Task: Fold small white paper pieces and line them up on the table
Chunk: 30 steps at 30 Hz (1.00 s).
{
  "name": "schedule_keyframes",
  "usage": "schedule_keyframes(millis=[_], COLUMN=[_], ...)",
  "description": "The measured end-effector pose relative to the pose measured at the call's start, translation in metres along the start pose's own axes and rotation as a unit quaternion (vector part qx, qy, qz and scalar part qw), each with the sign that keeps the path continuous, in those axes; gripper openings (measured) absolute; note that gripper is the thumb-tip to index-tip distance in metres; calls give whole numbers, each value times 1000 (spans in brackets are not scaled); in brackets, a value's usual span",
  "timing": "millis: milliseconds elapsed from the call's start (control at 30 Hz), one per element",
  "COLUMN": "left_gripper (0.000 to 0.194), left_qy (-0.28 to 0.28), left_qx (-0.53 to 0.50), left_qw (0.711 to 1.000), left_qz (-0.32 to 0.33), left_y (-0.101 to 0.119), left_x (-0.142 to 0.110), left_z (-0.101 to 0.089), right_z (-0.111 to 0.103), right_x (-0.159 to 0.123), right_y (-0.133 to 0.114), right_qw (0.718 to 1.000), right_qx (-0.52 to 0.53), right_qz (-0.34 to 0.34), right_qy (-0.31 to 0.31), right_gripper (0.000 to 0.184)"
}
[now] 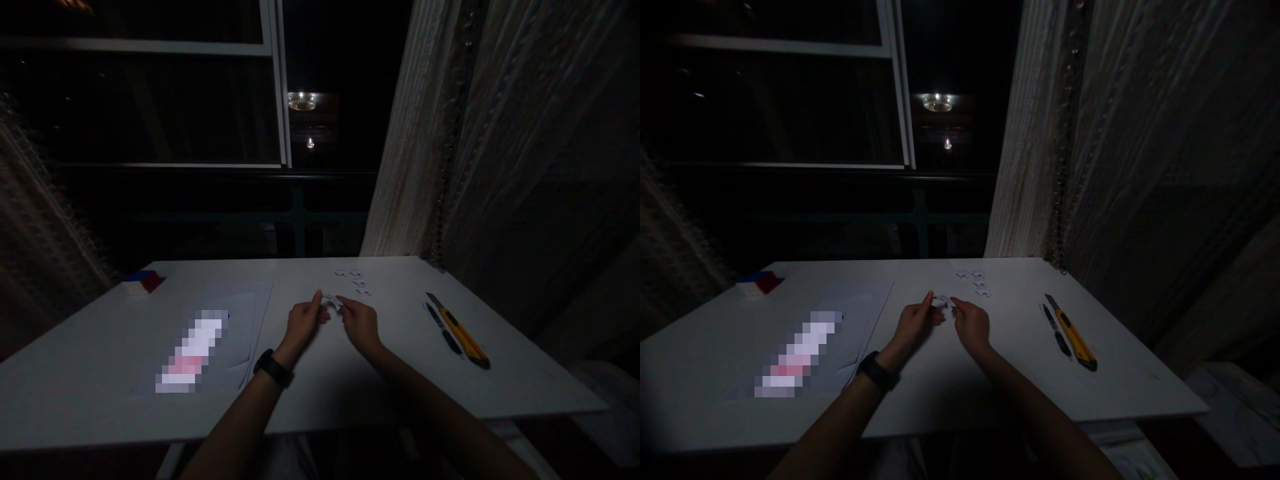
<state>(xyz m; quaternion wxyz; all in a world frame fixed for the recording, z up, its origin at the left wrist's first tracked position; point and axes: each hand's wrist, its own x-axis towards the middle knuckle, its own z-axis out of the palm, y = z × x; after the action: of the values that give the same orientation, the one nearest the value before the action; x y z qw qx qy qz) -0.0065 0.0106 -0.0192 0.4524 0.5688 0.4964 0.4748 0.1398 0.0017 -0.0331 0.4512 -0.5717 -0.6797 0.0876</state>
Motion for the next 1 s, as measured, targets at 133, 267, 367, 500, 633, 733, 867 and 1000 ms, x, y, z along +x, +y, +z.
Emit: schedule_keyframes(millis=[133, 267, 367, 500, 633, 733, 867, 1000], left_gripper=[50, 42, 40, 37, 35, 33, 31, 30], left_qy=[-42, -15, -6, -37, -93, -108, -114, -112], left_qx=[-120, -191, -198, -168, -146, -147, -183, -197], left_qw=[990, 979, 978, 984, 985, 983, 976, 973], left_qz=[-56, -75, -65, -43, -25, -21, -38, -45], left_y=[-3, -4, -3, -1, 0, -2, -1, 1], left_x=[1, 3, 5, 4, 3, 3, 2, 0], left_z=[2, -3, -6, -7, -7, -8, -8, -8], right_z=[5, 7, 2, -5, -5, -4, -3, -2], right_x=[-7, -8, -4, 4, 8, 8, 6, 3], right_y=[-3, -7, -8, -3, 2, 1, -3, -4], right_qw=[991, 990, 989, 974, 958, 950, 956, 964], right_qx=[-52, 15, 106, 214, 263, 272, 246, 218], right_qz=[-124, -142, -98, -50, -64, -98, -97, -89], right_qy=[-9, 0, -16, -50, -100, -121, -129, -123], right_gripper=[40, 40, 43, 65, 62, 45, 49, 56])
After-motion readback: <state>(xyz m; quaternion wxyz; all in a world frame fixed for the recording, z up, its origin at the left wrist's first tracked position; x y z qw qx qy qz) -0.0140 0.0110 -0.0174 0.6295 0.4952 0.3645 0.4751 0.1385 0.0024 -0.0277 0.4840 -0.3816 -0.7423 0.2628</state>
